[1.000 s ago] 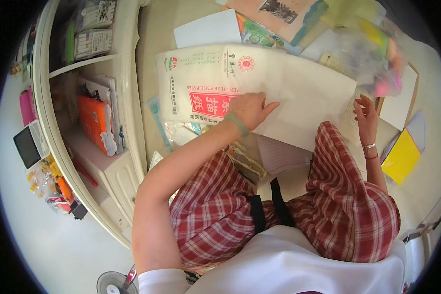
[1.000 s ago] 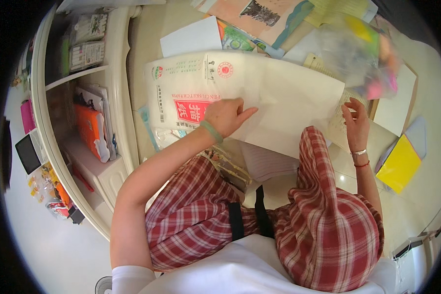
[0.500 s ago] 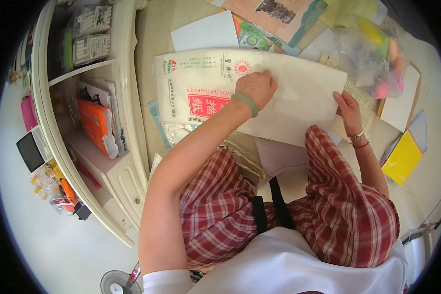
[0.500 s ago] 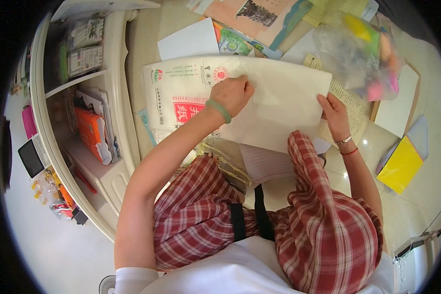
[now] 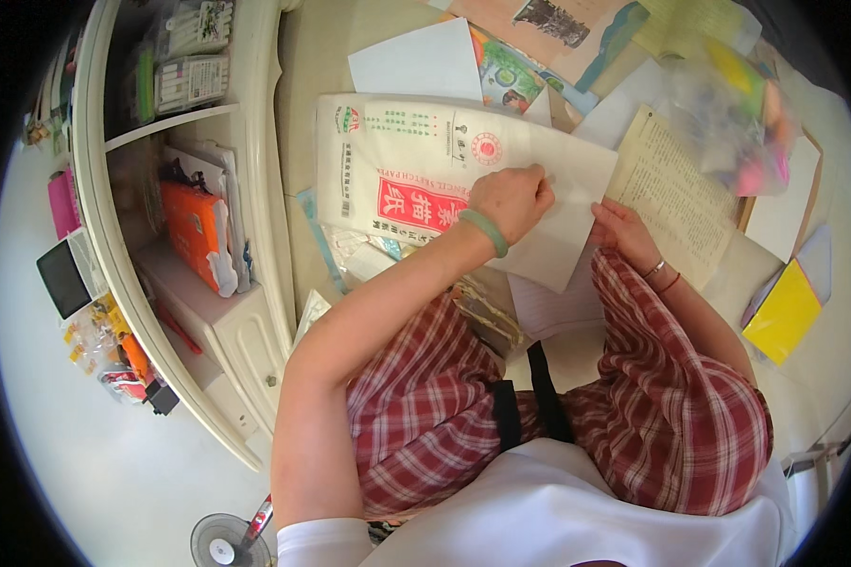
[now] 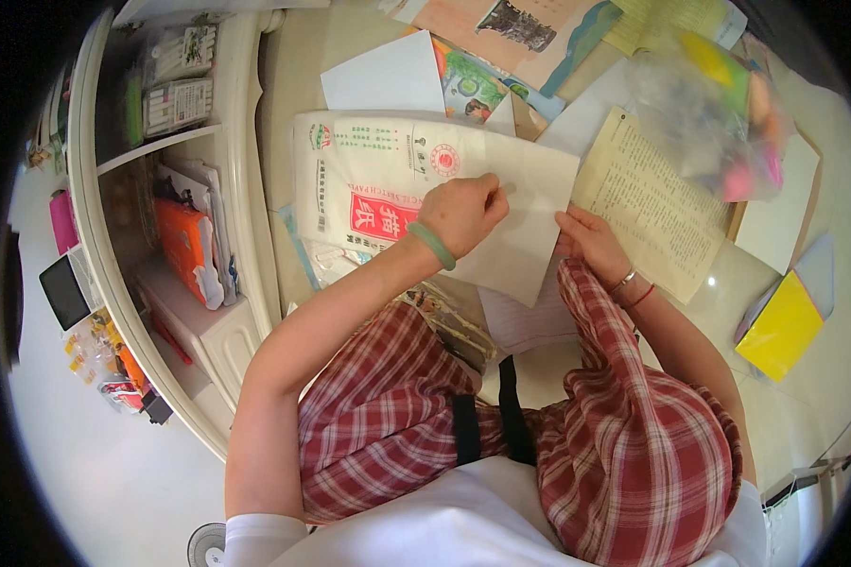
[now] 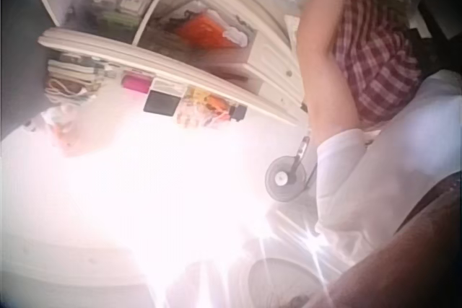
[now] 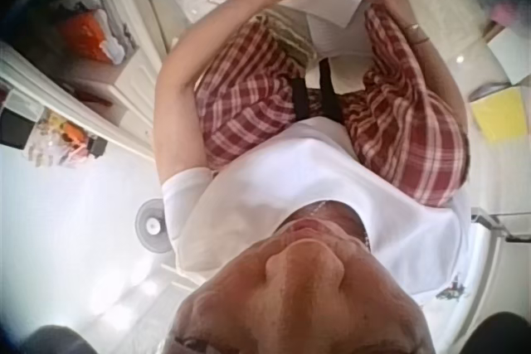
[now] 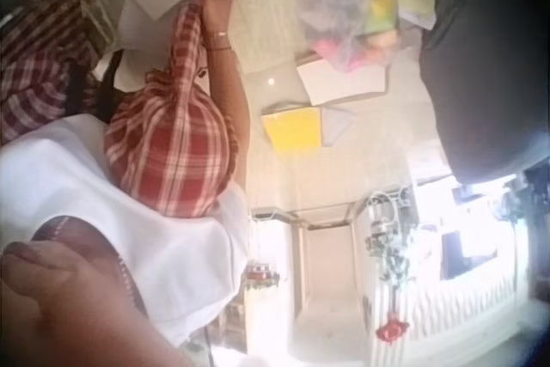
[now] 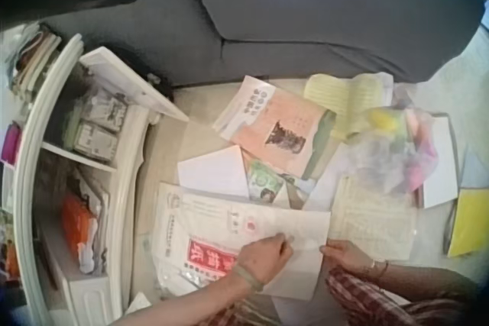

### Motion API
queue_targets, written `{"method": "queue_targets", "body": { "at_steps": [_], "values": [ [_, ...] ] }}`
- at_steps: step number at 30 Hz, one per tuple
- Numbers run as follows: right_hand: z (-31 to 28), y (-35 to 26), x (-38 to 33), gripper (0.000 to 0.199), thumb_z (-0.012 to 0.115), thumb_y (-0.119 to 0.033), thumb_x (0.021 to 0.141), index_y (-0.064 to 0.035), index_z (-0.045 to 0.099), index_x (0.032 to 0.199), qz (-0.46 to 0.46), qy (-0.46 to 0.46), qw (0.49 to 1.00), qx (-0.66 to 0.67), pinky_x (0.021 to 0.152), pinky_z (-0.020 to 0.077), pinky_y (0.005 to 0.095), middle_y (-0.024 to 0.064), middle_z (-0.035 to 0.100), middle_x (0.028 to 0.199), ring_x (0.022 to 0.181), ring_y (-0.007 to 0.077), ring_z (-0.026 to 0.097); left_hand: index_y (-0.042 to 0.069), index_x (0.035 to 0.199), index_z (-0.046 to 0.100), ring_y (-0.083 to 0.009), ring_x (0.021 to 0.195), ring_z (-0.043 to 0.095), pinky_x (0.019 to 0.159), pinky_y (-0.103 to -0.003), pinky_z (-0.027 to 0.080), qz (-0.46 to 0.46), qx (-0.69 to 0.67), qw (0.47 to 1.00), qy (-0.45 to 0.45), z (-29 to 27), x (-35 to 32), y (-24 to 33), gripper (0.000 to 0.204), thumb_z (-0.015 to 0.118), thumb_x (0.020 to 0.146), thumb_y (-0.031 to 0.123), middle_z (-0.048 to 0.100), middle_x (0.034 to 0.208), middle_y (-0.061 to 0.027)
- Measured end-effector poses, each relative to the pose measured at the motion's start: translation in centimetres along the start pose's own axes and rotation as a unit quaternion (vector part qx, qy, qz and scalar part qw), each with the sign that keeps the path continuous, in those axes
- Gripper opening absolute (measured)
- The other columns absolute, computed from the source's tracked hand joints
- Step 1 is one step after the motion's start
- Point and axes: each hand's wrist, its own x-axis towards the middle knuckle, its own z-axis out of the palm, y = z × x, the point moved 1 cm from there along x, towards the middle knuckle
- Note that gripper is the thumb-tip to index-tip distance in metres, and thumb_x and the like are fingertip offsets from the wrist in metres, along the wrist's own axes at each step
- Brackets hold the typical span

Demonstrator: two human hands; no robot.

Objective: The person sits on the floor and organizes various papers and stationery items. They pick up sheets of paper, fold them, and place them into a white cabinet shelf. They also handle a package of sketch paper and a plastic bag containing stationery.

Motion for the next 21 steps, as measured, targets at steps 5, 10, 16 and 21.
{"method": "queue_targets", "body": {
  "at_steps": [5,10,16,21],
  "values": [
    [1.7,2.1,1.2,0.030,0.049,-0.019,0.097,-0.0005,0.051,0.121,0.035,-0.038,0.998,0.045,0.086,0.0506,0.0318,0.0074,0.060,0.113,0.100,0.0195,0.061,0.003,0.079,0.058,-0.0359,0.065,0.061,0.058,-0.044,0.049,0.035,-0.041,0.998,0.029,1.3,-1.1,0.4,0.019,0.054,0.084,0.021,0.063,0.070,-0.0171],
    [3.8,3.1,2.8,0.023,0.051,-0.015,0.095,-0.0024,0.054,0.113,0.021,-0.063,0.993,0.094,0.083,0.0501,0.0326,0.0053,0.060,0.112,0.099,0.0181,0.060,0.003,0.080,0.057,-0.0361,0.065,0.061,0.059,-0.044,0.050,0.072,-0.049,0.996,0.031,1.8,-1.2,2.3,0.019,0.054,0.084,0.021,0.062,0.070,-0.0178],
    [2.1,4.5,4.9,0.024,0.051,-0.017,0.094,-0.0038,0.053,0.114,-0.081,-0.078,0.988,-0.107,0.085,0.0488,0.0323,0.0053,0.058,0.114,0.102,0.0170,0.058,0.003,0.081,0.057,-0.0368,0.067,0.061,0.060,-0.046,0.049,0.101,-0.077,0.992,0.006,3.0,-1.2,4.2,0.018,0.054,0.084,0.021,0.062,0.071,-0.0177],
    [2.5,4.2,5.0,0.025,0.051,-0.018,0.094,-0.0049,0.052,0.116,-0.100,-0.086,0.983,-0.127,0.086,0.0480,0.0324,0.0054,0.057,0.116,0.104,0.0165,0.056,0.003,0.082,0.057,-0.0368,0.067,0.061,0.060,-0.045,0.049,0.101,-0.078,0.992,0.012,3.2,-1.2,4.5,0.017,0.054,0.084,0.020,0.061,0.071,-0.0170]
  ]
}}
